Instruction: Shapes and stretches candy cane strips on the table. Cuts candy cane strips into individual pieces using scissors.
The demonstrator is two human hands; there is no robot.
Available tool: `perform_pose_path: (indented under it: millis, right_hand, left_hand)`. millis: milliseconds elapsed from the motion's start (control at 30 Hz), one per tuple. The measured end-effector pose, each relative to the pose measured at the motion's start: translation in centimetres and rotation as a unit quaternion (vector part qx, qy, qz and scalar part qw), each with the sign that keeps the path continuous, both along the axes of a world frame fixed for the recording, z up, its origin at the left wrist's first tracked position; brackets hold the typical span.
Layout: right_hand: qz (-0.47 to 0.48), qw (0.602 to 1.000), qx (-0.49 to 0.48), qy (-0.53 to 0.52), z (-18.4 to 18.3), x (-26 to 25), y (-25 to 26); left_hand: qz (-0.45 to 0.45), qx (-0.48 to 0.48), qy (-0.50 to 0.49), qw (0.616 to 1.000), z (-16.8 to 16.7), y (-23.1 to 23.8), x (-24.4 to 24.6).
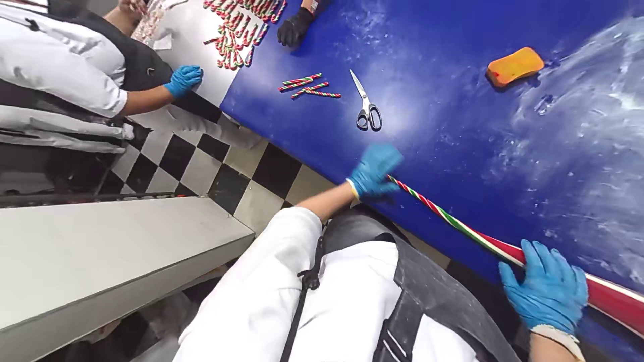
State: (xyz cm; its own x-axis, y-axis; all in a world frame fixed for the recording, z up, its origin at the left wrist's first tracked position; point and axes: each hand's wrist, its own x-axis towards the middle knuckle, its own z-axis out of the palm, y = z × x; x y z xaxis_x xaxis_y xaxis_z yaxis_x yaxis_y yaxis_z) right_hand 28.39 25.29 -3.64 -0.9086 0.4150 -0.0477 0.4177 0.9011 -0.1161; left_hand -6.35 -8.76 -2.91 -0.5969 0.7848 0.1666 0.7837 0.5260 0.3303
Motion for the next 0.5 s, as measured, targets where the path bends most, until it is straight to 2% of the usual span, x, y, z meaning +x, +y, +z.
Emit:
perform_pose_path:
  millis: [67, 100, 200, 267, 333, 400, 433, 467, 500]
  right_hand:
    - [0.027, 0.997, -0.012, -0.074, 2.0, -0.7, 1.6]
    - [0.024, 0.993, -0.015, -0.111, 3.0, -1.3, 2.0]
    - [-0.005, 0.980, 0.021, -0.197, 4.3, -2.8, 2.7]
    - [-0.035, 0.972, 0.034, -0.230, 4.5, -3.0, 2.9]
    - [-0.073, 0.961, 0.054, -0.263, 4.3, -3.5, 2.6]
    - [-0.095, 0.958, 0.077, -0.258, 3.7, -3.7, 2.2]
    - [-0.096, 0.966, 0.083, -0.224, 3.6, -3.9, 1.4]
    - [-0.090, 0.976, 0.094, -0.177, 4.3, -4.4, 0.0]
    - [-0.094, 0.976, 0.102, -0.167, 6.9, -6.1, -2.5]
  left_hand:
    - [-0.148, 0.018, -0.053, 0.987, 0.3, 5.8, 7.8]
    - [-0.198, -0.009, -0.078, 0.977, 0.6, 8.9, 11.2]
    - [-0.269, -0.087, -0.115, 0.952, 0.7, 17.8, 18.2]
    - [-0.280, -0.077, -0.103, 0.951, 0.6, 22.7, 19.9]
    - [-0.285, -0.113, -0.158, 0.939, 1.9, 25.5, 19.8]
    - [-0.266, -0.156, -0.243, 0.920, 3.0, 26.3, 19.3]
    - [-0.245, -0.168, -0.291, 0.909, 3.4, 26.1, 18.9]
    - [-0.226, -0.173, -0.336, 0.898, 4.2, 25.4, 18.4]
    - [-0.215, -0.186, -0.370, 0.884, 5.8, 24.4, 17.6]
